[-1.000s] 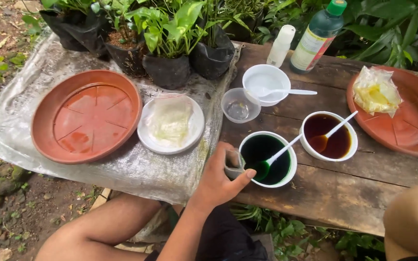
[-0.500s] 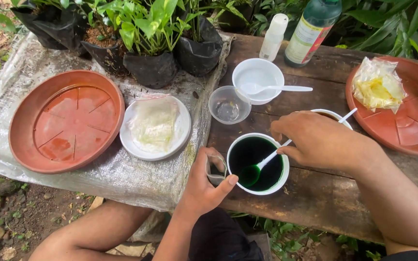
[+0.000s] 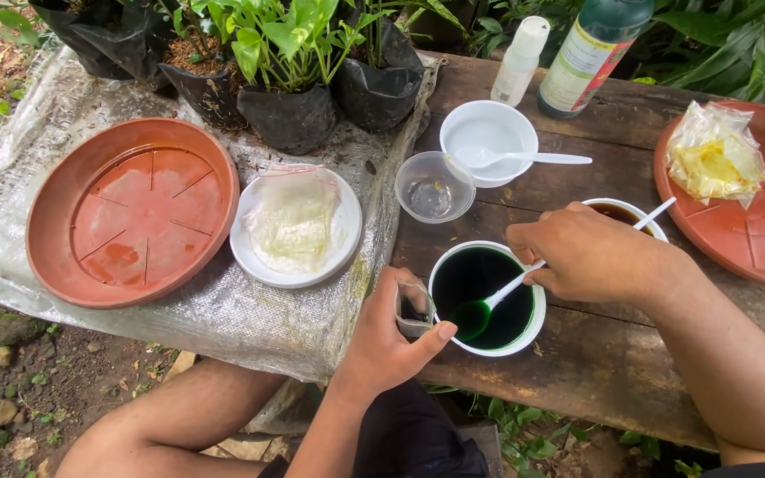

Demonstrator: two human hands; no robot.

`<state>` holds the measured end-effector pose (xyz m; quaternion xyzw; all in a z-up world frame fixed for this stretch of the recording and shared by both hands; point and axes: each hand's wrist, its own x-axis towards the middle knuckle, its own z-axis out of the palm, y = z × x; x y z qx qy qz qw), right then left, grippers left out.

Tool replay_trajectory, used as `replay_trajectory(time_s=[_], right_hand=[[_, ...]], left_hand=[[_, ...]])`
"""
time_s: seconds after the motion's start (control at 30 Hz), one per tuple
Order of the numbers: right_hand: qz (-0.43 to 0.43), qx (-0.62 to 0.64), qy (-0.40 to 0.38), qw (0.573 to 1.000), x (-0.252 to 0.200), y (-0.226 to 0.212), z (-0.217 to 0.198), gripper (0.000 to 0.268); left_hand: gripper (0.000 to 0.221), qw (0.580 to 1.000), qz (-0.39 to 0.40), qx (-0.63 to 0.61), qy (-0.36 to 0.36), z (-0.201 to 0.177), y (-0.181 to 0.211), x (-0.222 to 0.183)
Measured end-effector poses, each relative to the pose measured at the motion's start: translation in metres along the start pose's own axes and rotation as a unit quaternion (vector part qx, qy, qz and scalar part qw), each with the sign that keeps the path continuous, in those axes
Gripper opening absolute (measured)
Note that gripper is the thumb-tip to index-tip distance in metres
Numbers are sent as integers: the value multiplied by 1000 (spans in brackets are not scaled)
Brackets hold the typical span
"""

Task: A person is manually filling small plastic bags with colored liquid samples using a spoon at a wooden workspace.

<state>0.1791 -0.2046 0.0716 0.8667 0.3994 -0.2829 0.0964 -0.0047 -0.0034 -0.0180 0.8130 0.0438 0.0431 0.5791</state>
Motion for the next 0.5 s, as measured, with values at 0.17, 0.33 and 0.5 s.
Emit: replay_trajectory(time_s=[0.17,0.33,0.5], right_hand=[[6,-1,-11,1000,5,2,1,19],[5,-30,-7,1000,2,5,3,21],[0,-5,-18,1000,-1,-5,-5,22]], left_hand=[[53,1000,12,-1,-4,-1,1,0],[54,1000,9,-2,-1,-1,1,0],[55,1000,1,-11,-3,0,1,0]])
